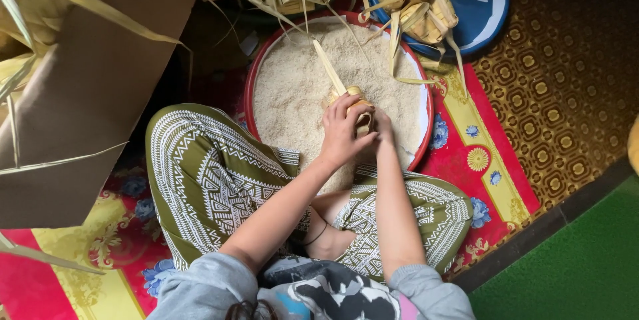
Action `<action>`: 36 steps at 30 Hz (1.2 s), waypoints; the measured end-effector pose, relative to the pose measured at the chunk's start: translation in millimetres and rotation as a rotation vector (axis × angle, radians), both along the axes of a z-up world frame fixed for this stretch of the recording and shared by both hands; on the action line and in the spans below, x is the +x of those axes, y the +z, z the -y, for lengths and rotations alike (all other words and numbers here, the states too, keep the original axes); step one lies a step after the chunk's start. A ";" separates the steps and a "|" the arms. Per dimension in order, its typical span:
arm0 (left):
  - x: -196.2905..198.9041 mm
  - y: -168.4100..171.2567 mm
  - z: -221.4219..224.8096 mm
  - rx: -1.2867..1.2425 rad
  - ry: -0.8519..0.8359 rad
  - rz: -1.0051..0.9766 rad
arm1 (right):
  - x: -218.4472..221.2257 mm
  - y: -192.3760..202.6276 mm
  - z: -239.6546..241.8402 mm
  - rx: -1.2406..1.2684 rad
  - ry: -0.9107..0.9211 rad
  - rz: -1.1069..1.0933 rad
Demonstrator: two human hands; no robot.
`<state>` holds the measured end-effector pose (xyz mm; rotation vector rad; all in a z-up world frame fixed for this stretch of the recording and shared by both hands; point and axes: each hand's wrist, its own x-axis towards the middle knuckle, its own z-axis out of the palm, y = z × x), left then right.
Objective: Filling woven palm leaf pouches with rice to prepare traditional food
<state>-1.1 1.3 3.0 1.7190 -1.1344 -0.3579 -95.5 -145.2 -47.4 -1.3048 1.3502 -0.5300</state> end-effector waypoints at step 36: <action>-0.7 -0.8 3.8 0.013 0.008 -0.006 | -11.0 -2.1 -7.7 0.038 0.339 -0.559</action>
